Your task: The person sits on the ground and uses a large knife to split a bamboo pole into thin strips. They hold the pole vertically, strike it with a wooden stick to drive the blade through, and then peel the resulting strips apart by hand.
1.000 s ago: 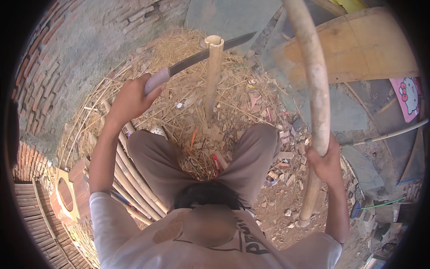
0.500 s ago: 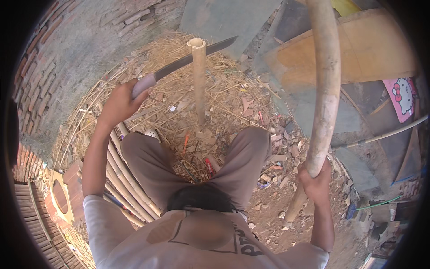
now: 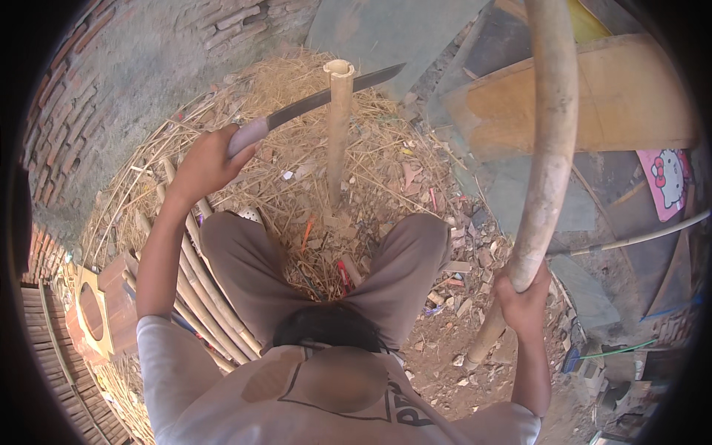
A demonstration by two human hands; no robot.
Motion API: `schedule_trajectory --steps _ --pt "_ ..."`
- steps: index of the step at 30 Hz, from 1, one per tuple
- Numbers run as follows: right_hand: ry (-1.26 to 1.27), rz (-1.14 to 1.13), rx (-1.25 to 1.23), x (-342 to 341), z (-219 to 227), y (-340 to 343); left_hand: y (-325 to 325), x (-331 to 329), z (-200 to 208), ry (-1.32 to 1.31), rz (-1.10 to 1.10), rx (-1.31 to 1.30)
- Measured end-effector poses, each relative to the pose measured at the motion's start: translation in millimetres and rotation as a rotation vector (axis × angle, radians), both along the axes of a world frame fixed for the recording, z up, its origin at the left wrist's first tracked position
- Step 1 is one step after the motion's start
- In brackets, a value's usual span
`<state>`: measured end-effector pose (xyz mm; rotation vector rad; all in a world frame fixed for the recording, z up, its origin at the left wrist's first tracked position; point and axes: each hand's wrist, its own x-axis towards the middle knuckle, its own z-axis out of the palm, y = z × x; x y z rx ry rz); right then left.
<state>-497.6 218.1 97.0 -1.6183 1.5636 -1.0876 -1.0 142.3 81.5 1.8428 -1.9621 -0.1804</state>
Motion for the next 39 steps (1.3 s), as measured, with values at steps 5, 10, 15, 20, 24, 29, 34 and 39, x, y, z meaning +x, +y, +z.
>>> schedule_trajectory --steps 5,10,15,20,24,29,34,39 --pt "0.409 0.329 0.207 -13.5 -41.2 1.3 -0.4 6.7 -4.5 0.019 -0.006 0.002" --pt "0.167 0.016 0.280 6.2 53.5 3.5 -3.0 6.0 -8.4 0.020 0.026 0.012" --pt "0.034 -0.016 0.088 -9.2 24.7 -5.4 -11.1 4.2 -9.9 0.013 0.007 0.035" --pt "0.260 0.232 0.367 2.7 -32.7 -2.1 -11.7 3.5 -3.5 -0.046 0.008 0.055" --pt "0.168 0.084 0.346 -0.7 20.5 -6.8 -17.1 5.3 -15.8 -0.013 -0.004 0.019" --pt "-0.109 0.045 -0.067 1.3 52.5 -12.1 -19.0 -2.8 -15.6 -0.014 0.001 0.029" --pt "0.096 0.161 0.483 13.1 -37.3 -3.9 -23.0 -6.2 -8.6 -0.043 -0.017 0.067" --pt "0.100 0.123 0.608 24.0 13.7 -4.2 -16.6 -6.8 -20.2 -0.040 -0.016 0.064"
